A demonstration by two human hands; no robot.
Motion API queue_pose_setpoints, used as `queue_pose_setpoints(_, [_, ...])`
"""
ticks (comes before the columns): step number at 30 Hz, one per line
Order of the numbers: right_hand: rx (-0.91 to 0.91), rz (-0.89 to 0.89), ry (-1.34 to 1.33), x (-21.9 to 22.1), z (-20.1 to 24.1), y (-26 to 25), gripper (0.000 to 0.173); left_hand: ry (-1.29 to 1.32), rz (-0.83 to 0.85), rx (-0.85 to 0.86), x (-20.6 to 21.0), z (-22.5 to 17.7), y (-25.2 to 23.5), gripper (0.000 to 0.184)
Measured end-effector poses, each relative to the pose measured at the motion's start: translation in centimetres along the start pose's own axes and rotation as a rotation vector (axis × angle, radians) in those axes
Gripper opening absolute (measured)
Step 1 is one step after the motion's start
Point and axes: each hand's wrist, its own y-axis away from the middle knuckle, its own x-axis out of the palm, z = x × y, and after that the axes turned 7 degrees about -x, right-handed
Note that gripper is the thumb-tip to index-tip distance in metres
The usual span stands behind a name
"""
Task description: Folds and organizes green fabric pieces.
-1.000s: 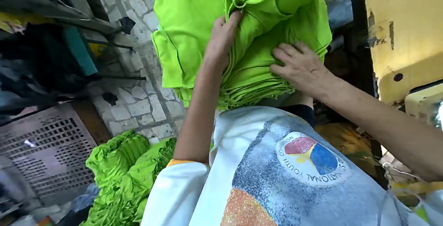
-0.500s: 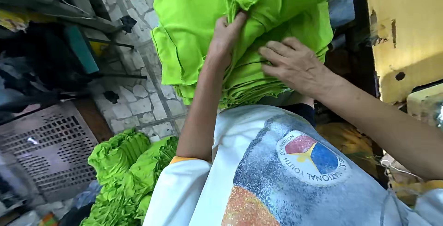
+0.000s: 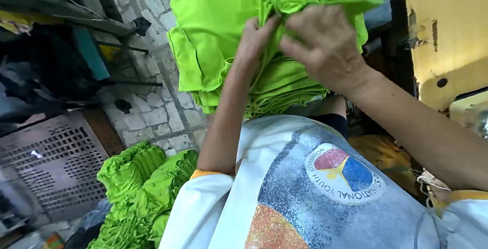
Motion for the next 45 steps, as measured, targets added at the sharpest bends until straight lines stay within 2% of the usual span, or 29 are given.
queue_pose_setpoints(2, [-0.027, 0.291, 0.005, 0.5, -0.9, 2.8, 0.020, 0.119, -0.013, -0.112, -1.0, -0.2, -0.4, 0.037])
queue_pose_setpoints(4, [0.048, 0.432, -0.025, 0.1, -2.8, 4.4, 0.015, 0.154, -0.028, -0.157, -1.0, -0.3, -0.6, 0.040])
queue_pose_setpoints(7, [0.123, 0.344, -0.200, -2.4, -3.7, 3.6, 0.021, 0.114, 0.048, 0.056, 0.0, 0.4, 0.7, 0.035])
queue_pose_setpoints(9, [0.129, 0.224, -0.267, -3.4, -3.8, 1.8, 0.024, -0.036, 0.184, 0.240, 0.8, 0.5, 2.1, 0.056])
queue_pose_setpoints(11, [0.114, 0.147, -0.235, -3.1, -3.8, -0.1, 0.021, -0.250, 0.138, 0.396, 2.4, 1.0, 2.8, 0.080])
queue_pose_setpoints(12, [0.128, 0.123, -0.203, -2.3, -4.0, -0.9, 0.021, -0.354, 0.063, 0.437, 3.1, 1.4, 2.8, 0.083])
queue_pose_setpoints(13, [0.162, 0.106, -0.178, -1.5, -4.1, -1.7, 0.022, -0.424, -0.011, 0.423, 3.5, 1.5, 2.6, 0.076])
queue_pose_setpoints(14, [0.201, 0.093, -0.158, -0.7, -3.9, -2.2, 0.022, -0.446, -0.055, 0.345, 3.5, 1.4, 2.3, 0.061])
queue_pose_setpoints(16, [0.198, 0.022, -0.100, -0.2, -2.6, -2.4, 0.024, -0.329, -0.052, 0.121, 2.5, 0.7, 1.0, 0.036])
queue_pose_setpoints(18, [0.035, -0.020, -0.066, -0.4, -0.3, -0.5, 0.024, -0.074, -0.024, -0.015, 1.0, 0.3, 0.1, 0.034])
queue_pose_setpoints(20, [-0.115, 0.197, -0.085, -0.4, 0.7, 2.9, 0.020, 0.078, -0.008, -0.116, -0.2, -0.1, -0.4, 0.042])
queue_pose_setpoints(22, [-0.062, 0.428, -0.081, -0.3, -0.1, 5.7, 0.020, 0.121, -0.010, -0.216, -0.9, -0.4, -1.0, 0.048])
queue_pose_setpoints(23, [-0.018, 0.456, -0.065, -0.6, -0.7, 6.4, 0.017, 0.134, -0.015, -0.228, -0.7, -0.4, -1.2, 0.047])
queue_pose_setpoints(25, [0.046, 0.425, -0.117, -1.6, -1.6, 6.2, 0.016, 0.157, -0.014, -0.166, 0.1, 0.2, -1.1, 0.040])
queue_pose_setpoints(28, [0.074, 0.290, -0.282, -2.7, -2.9, 4.1, 0.020, 0.085, 0.106, 0.058, 0.6, 0.5, 0.3, 0.036])
queue_pose_setpoints(31, [0.134, 0.137, -0.306, -2.8, -3.7, 0.8, 0.023, -0.139, 0.261, 0.233, 1.0, 0.4, 2.2, 0.068])
queue_pose_setpoints(33, [0.233, 0.083, -0.270, -1.8, -4.1, -1.4, 0.024, -0.290, 0.187, 0.333, 2.2, 1.0, 2.5, 0.082])
queue_pose_setpoints(34, [0.280, 0.077, -0.248, -1.1, -4.2, -2.3, 0.024, -0.378, 0.115, 0.336, 2.7, 1.1, 2.5, 0.080])
queue_pose_setpoints(36, [0.287, 0.039, -0.147, -0.2, -3.3, -3.1, 0.024, -0.434, -0.009, 0.224, 3.2, 0.7, 1.9, 0.053])
queue_pose_setpoints(37, [0.227, -0.007, -0.076, -0.1, -2.3, -3.0, 0.023, -0.390, -0.031, 0.128, 2.9, 0.4, 1.4, 0.041])
queue_pose_setpoints(38, [0.142, -0.051, -0.021, 0.0, -1.2, -2.3, 0.022, -0.305, -0.033, 0.041, 2.4, 0.2, 0.8, 0.038])
queue_pose_setpoints(39, [0.046, -0.050, -0.007, 0.1, -0.3, -1.1, 0.022, -0.195, -0.027, -0.034, 1.8, 0.1, 0.3, 0.040])
queue_pose_setpoints(41, [-0.056, 0.150, -0.025, 0.8, -0.2, 2.1, 0.020, -0.015, -0.030, -0.157, 0.4, -0.3, -0.6, 0.052])
queue_pose_setpoints(43, [0.017, 0.390, -0.047, 1.4, -1.7, 4.7, 0.017, 0.098, -0.031, -0.240, -0.4, -0.3, -1.5, 0.060])
queue_pose_setpoints(45, [0.039, 0.442, -0.057, 0.2, -2.7, 5.1, 0.016, 0.147, -0.031, -0.233, -0.5, -0.1, -1.8, 0.059])
